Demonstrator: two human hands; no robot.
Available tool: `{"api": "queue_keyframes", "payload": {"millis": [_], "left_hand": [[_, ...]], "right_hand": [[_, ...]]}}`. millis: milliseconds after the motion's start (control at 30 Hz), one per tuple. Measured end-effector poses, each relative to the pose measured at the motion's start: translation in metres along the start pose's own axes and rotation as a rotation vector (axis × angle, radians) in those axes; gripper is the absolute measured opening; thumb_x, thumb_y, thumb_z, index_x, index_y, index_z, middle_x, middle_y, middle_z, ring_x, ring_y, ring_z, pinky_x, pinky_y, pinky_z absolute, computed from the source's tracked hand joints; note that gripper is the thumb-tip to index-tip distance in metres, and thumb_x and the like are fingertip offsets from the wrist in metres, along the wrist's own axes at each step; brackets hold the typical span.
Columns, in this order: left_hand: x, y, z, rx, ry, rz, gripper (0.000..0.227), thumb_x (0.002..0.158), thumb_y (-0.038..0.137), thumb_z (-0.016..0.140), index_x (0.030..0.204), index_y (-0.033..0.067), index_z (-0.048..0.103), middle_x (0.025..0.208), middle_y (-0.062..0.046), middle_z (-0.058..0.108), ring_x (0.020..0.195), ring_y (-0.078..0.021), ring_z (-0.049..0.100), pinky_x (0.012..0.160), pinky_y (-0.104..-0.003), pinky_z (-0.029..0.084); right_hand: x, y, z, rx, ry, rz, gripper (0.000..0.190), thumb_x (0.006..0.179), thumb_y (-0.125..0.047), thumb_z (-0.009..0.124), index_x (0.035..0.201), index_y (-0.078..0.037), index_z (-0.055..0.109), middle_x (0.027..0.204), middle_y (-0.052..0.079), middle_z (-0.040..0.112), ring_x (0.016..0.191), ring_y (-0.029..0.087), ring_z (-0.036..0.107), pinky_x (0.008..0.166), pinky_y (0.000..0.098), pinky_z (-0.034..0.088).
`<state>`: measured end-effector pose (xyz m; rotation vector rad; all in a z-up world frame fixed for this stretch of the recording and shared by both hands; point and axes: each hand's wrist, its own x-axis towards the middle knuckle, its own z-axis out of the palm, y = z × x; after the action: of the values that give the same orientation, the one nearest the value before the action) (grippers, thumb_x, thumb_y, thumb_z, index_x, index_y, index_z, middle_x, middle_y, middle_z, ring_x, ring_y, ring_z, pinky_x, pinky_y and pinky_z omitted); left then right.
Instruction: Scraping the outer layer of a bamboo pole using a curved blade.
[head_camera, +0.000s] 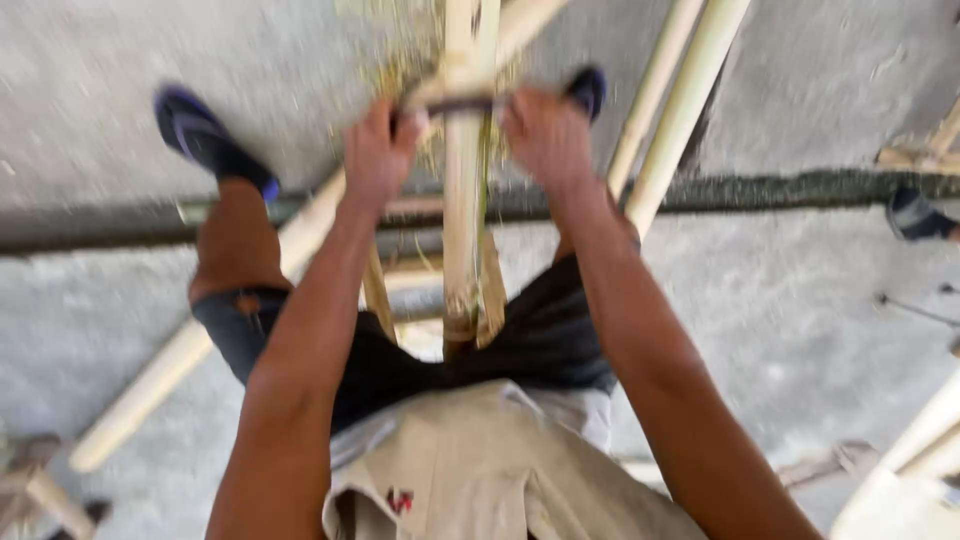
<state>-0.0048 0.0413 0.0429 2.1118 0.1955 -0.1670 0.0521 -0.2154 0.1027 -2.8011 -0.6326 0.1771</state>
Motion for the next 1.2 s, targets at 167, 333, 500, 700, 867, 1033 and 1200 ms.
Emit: {"api": "queue_keyframes", "payload": {"millis": [167,333,500,700,867,1033,1200], "left_hand": [[-0.028,0.020,-0.011,0.022,-0.136,-0.155,0.035,0.105,0.040,0.066,0.107,0.0056,0.059,0.078,-0.012,0.069,0.063,-0.0252,0.068,0.061,-0.041,0.058],[0.006,0.011,-0.009,0.057,-0.057,0.095,0.036,0.102,0.036,0.067,0.116,0.0033,0.058,0.081,-0.016,0.071,0.068,-0.0282,0.072,0.068,-0.044,0.060],[0.008,0.053,-0.031,0.208,-0.135,0.018,0.037,0.107,0.041,0.067,0.112,0.0057,0.058,0.078,-0.013,0.071,0.063,-0.0291,0.067,0.056,-0.045,0.053],[-0.111,0.014,-0.043,-0.148,-0.173,-0.330,0.040,0.098,0.042,0.069,0.103,0.0031,0.062,0.064,-0.001,0.062,0.050,-0.0124,0.058,0.046,-0.035,0.048],[-0.162,0.003,-0.095,-0.913,0.141,-0.686,0.039,0.102,0.047,0.063,0.104,0.0073,0.059,0.062,-0.002,0.056,0.047,-0.0150,0.049,0.041,-0.037,0.041],[-0.173,-0.034,-0.096,-1.230,0.302,-0.689,0.041,0.106,0.049,0.053,0.100,0.0084,0.057,0.060,-0.005,0.055,0.046,-0.0170,0.047,0.044,-0.036,0.041],[-0.174,-0.042,-0.092,-1.236,0.294,-0.719,0.045,0.106,0.053,0.058,0.102,0.0082,0.055,0.064,-0.006,0.054,0.050,-0.0182,0.047,0.047,-0.038,0.040]], "right_hand": [[-0.023,-0.012,0.002,0.310,-0.219,0.220,0.023,0.108,-0.023,0.058,0.087,-0.013,0.057,0.067,0.005,0.056,0.049,0.016,0.048,0.043,0.0347,0.046],[-0.020,0.049,0.061,0.274,0.053,-0.043,0.018,0.099,-0.015,0.061,0.084,-0.011,0.054,0.066,0.008,0.053,0.052,0.018,0.049,0.047,0.0381,0.047],[-0.016,0.019,0.031,0.314,-0.149,0.212,0.023,0.108,-0.025,0.053,0.094,-0.007,0.054,0.078,0.012,0.055,0.067,0.029,0.058,0.058,0.0445,0.053],[-0.071,-0.002,-0.031,0.855,-0.212,0.443,0.051,0.105,-0.048,0.050,0.133,-0.007,0.059,0.122,0.017,0.067,0.120,0.029,0.060,0.105,0.0447,0.047],[-0.074,-0.064,0.026,0.998,-0.126,0.570,0.097,0.094,-0.033,0.070,0.158,0.000,0.005,0.156,0.024,0.029,0.148,0.038,0.028,0.122,0.0487,0.026],[0.028,-0.096,0.028,0.582,-0.086,0.717,0.115,0.083,-0.015,0.082,0.157,0.005,-0.003,0.160,0.029,0.022,0.147,0.043,0.032,0.126,0.0469,0.031],[0.145,-0.014,0.053,0.512,0.028,0.572,0.057,0.081,-0.030,0.084,0.119,0.004,0.059,0.111,0.019,0.071,0.100,0.028,0.071,0.087,0.0383,0.060]]}}
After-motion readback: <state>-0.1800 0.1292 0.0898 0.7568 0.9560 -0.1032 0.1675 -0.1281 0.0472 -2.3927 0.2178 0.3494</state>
